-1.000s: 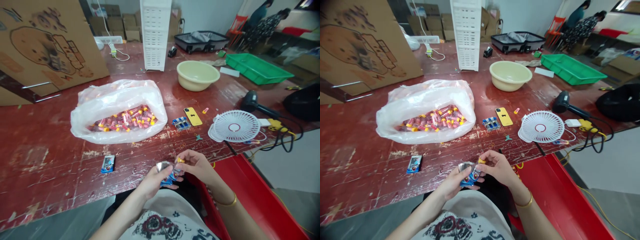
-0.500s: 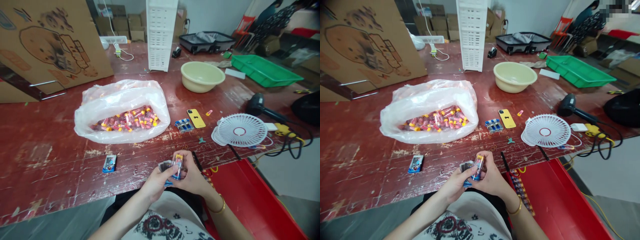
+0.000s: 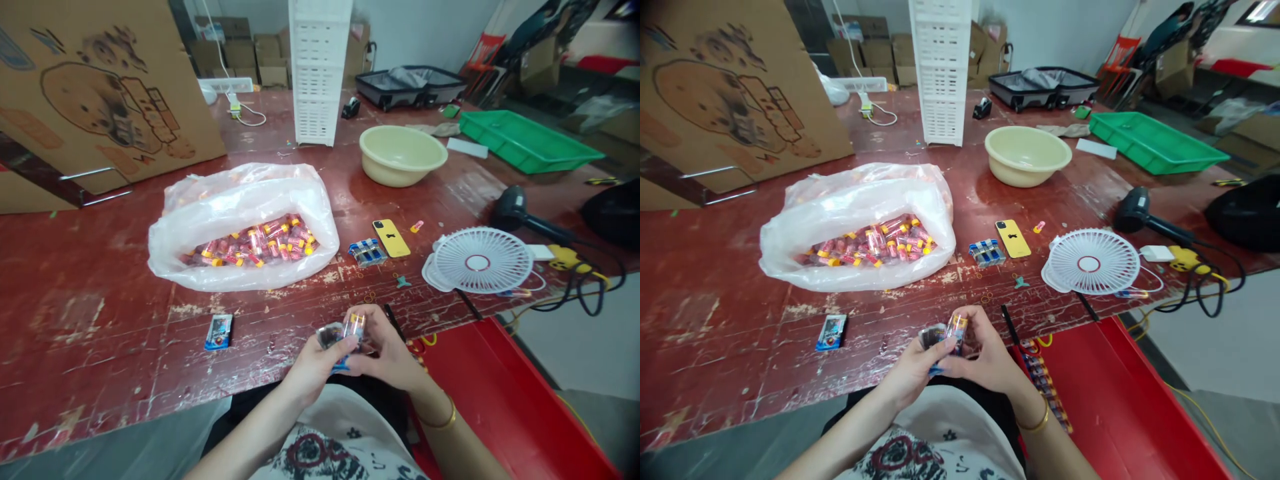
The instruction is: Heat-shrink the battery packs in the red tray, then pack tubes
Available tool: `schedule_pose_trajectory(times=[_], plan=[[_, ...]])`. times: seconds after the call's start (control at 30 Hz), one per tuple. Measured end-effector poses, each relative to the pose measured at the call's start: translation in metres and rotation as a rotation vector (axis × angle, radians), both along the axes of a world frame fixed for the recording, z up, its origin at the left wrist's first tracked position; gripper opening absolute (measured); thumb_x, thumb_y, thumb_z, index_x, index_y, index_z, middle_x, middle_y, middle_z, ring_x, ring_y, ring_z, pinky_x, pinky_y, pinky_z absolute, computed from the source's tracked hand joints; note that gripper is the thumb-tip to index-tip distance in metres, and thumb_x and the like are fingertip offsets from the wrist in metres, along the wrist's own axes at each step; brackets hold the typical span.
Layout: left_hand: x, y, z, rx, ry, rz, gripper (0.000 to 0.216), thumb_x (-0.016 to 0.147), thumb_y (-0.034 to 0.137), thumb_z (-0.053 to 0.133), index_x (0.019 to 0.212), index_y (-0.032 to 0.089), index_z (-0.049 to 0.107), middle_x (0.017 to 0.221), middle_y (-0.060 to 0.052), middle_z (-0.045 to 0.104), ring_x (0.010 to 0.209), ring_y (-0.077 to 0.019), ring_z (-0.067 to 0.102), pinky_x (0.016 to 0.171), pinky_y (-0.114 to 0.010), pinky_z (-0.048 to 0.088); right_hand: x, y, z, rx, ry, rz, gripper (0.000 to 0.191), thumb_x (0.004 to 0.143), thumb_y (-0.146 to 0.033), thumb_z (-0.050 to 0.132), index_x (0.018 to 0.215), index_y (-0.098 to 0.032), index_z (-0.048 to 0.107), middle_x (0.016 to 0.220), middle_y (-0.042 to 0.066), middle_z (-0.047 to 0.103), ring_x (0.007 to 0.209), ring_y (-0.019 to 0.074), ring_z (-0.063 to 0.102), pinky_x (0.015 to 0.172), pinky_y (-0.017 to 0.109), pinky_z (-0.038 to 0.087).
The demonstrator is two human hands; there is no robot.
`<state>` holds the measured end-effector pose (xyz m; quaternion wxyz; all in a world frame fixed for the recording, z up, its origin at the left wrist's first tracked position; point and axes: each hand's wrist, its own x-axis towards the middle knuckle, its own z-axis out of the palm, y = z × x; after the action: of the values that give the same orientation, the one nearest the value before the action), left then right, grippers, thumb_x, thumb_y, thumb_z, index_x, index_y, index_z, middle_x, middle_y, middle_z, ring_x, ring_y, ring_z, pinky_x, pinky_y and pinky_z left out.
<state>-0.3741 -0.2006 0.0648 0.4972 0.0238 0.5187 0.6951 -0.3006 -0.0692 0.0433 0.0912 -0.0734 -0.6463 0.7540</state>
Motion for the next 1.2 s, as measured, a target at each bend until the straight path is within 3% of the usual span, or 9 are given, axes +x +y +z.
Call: schedule_pose_trajectory(times=[0.1, 0.2, 0.3, 0.4, 0.53, 0.7, 0.87, 1.03, 1.2], plan=[[0.0, -0.001, -0.003, -0.089, 0.021, -0.106, 0.044, 0.075, 0.05, 0.073, 0.098, 0.013, 0.071, 0.092, -0.012, 0.074, 0.076, -0.0207, 0.069, 0.069, -0.032, 0.057, 0.007, 0.013, -0.007, -0.12, 0.01, -0.126, 0.024, 0.079, -0.037, 0.072, 0.09, -0.021, 0.057, 0.089, 0.002, 0.06, 0.08, 0.0122, 0.058, 0.071, 0.025, 0.052], [-0.001, -0.007, -0.005, -0.183, 0.045, -0.202, 0.048, 0.078, 0.052, 0.069, 0.108, 0.014, 0.069, 0.104, -0.014, 0.073, 0.088, -0.0245, 0.07, 0.074, -0.034, 0.056, 0.039, 0.04, -0.032, -0.229, -0.107, -0.447, 0.031, 0.072, -0.044, 0.076, 0.084, -0.021, 0.058, 0.094, 0.003, 0.065, 0.08, 0.015, 0.061, 0.074, 0.031, 0.053], [-0.005, -0.024, -0.013, -0.278, 0.2, -0.349, 0.047, 0.078, 0.053, 0.069, 0.107, 0.016, 0.07, 0.101, -0.012, 0.075, 0.094, -0.0249, 0.069, 0.084, -0.033, 0.052, 0.106, 0.075, -0.08, -0.168, -0.366, -0.959, 0.044, 0.064, -0.054, 0.075, 0.087, -0.022, 0.058, 0.095, 0.003, 0.066, 0.082, 0.0172, 0.063, 0.076, 0.032, 0.052], [-0.002, -0.043, -0.027, -0.362, 0.37, -0.453, 0.044, 0.076, 0.055, 0.07, 0.098, 0.018, 0.073, 0.096, -0.009, 0.076, 0.095, -0.0247, 0.067, 0.09, -0.031, 0.048, 0.185, 0.093, -0.137, -0.115, -0.612, -1.219, 0.04, 0.066, -0.053, 0.073, 0.077, -0.019, 0.054, 0.075, 0.001, 0.063, 0.075, 0.0173, 0.061, 0.071, 0.031, 0.05], [0.012, -0.056, -0.04, -0.403, 0.413, -0.403, 0.042, 0.074, 0.057, 0.07, 0.093, 0.02, 0.075, 0.094, -0.008, 0.076, 0.098, -0.0272, 0.066, 0.09, -0.032, 0.048, 0.247, 0.08, -0.198, -0.117, -0.991, -1.207, 0.031, 0.084, -0.04, 0.065, 0.067, -0.016, 0.055, 0.062, -0.003, 0.057, 0.06, 0.0123, 0.056, 0.064, 0.028, 0.048], [0.014, -0.054, -0.039, -0.383, 0.328, -0.343, 0.043, 0.074, 0.054, 0.07, 0.099, 0.02, 0.074, 0.097, -0.008, 0.075, 0.099, -0.0268, 0.067, 0.099, -0.036, 0.045, 0.25, 0.054, -0.231, -0.175, -1.114, -0.984, 0.021, 0.091, -0.031, 0.061, 0.082, -0.012, 0.061, 0.074, -0.001, 0.063, 0.064, 0.0097, 0.06, 0.065, 0.027, 0.053], [0.006, -0.049, -0.036, -0.373, 0.111, -0.234, 0.049, 0.066, 0.053, 0.079, 0.098, 0.016, 0.074, 0.097, -0.01, 0.076, 0.093, -0.0269, 0.07, 0.089, -0.035, 0.053, 0.25, 0.049, -0.232, -0.044, -1.067, -0.987, 0.017, 0.077, -0.03, 0.069, 0.08, -0.015, 0.06, 0.065, -0.001, 0.062, 0.061, 0.0151, 0.062, 0.062, 0.031, 0.053], [0.003, -0.052, -0.032, -0.319, 0.05, 0.022, 0.042, 0.06, 0.043, 0.086, 0.086, 0.012, 0.074, 0.082, -0.01, 0.075, 0.072, -0.0198, 0.07, 0.068, -0.027, 0.055, 0.239, 0.065, -0.196, 0.271, -0.939, -1.076, 0.026, 0.053, -0.03, 0.061, 0.075, -0.023, 0.049, 0.061, 0.002, 0.052, 0.064, 0.0287, 0.06, 0.063, 0.044, 0.05], [-0.017, -0.068, -0.032, -0.183, -0.009, 0.237, 0.04, 0.055, 0.035, 0.09, 0.081, 0.011, 0.071, 0.067, -0.004, 0.069, 0.058, -0.0137, 0.063, 0.059, -0.025, 0.055, 0.096, 0.051, -0.128, 0.789, -0.151, -0.813, 0.019, 0.074, -0.031, 0.058, 0.091, -0.021, 0.059, 0.088, 0.01, 0.062, 0.082, 0.0259, 0.06, 0.077, 0.044, 0.05]])
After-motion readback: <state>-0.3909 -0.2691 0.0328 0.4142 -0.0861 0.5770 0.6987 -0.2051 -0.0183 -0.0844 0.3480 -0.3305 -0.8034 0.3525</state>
